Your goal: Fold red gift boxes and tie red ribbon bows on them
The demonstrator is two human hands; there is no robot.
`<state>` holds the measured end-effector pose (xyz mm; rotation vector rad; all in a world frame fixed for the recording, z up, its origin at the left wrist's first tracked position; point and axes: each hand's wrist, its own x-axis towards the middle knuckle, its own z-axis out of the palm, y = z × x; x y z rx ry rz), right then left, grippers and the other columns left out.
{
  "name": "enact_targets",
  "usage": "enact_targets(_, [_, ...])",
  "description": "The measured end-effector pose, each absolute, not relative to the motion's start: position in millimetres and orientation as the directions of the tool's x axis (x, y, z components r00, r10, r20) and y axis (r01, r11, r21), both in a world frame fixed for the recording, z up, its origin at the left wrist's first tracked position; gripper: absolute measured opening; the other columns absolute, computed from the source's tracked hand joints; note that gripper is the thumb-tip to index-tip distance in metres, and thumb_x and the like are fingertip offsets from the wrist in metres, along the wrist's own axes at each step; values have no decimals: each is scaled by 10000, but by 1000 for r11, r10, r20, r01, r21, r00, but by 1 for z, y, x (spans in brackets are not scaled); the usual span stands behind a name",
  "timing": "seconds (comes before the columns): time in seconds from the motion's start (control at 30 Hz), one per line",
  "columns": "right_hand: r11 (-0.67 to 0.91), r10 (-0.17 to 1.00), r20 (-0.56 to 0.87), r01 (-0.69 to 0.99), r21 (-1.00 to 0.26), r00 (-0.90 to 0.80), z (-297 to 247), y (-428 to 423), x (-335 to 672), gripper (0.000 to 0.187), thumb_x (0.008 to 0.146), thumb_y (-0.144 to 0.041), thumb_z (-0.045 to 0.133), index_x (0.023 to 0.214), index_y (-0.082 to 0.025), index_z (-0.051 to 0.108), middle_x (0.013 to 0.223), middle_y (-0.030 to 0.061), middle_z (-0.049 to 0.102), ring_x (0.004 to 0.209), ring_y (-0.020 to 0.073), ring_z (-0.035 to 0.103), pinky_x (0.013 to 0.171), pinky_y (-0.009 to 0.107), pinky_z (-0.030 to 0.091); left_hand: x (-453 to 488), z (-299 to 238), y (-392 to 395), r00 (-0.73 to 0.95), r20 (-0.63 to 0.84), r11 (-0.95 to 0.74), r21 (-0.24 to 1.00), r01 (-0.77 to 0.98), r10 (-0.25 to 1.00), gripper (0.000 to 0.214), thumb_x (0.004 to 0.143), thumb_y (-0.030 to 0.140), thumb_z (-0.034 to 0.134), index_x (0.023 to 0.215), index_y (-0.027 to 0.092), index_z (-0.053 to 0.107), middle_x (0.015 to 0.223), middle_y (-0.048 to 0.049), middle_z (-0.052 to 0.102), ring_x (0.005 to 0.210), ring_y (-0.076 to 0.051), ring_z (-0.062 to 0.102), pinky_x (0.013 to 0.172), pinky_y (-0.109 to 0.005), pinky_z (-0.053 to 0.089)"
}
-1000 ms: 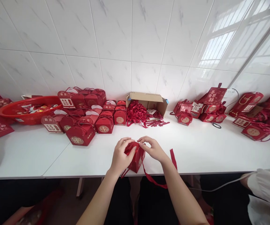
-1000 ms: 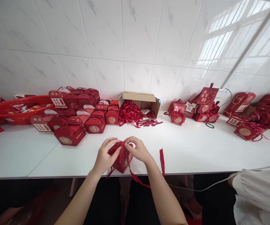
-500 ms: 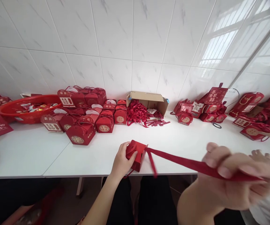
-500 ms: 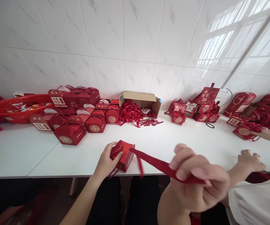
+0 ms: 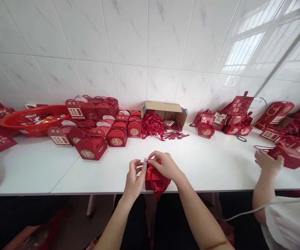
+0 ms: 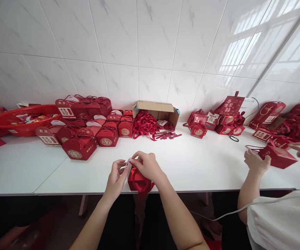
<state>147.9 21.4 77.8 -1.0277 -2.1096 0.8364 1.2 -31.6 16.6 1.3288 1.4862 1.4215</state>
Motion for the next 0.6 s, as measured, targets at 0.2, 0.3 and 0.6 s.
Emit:
enact_targets(0.2, [494, 818, 229, 441, -750, -527, 77, 19, 146, 73, 866, -233, 559, 883, -219, 629, 653, -24, 643, 610, 125, 567, 703, 262, 402, 2, 19, -34, -239, 158, -118, 978, 172, 958, 360, 847, 474, 521, 1078, 219, 416, 1116, -101, 547, 1038, -233, 614, 707, -316, 559])
enact_targets(0.3, [487, 823, 214, 461, -742, -526, 75, 20, 145, 64, 864, -240, 565, 883, -216, 621, 612, -39, 616, 581, 117, 541, 698, 256, 398, 3, 22, -37, -225, 148, -116, 982, 151, 963, 356, 838, 456, 539, 1078, 223, 415, 1114, -89, 538, 1064, -232, 593, 726, -311, 549])
enact_targets(0.6, [472, 816, 202, 421, -775, -542, 69, 20, 140, 44, 861, -249, 559, 882, -222, 587, 589, -56, 590, 573, 118, 538, 675, 256, 420, -1, 26, -29, -147, 106, -80, 982, 174, 983, 314, 882, 472, 395, 820, 200, 540, 803, -11, 583, 743, -153, 559, 627, -245, 471])
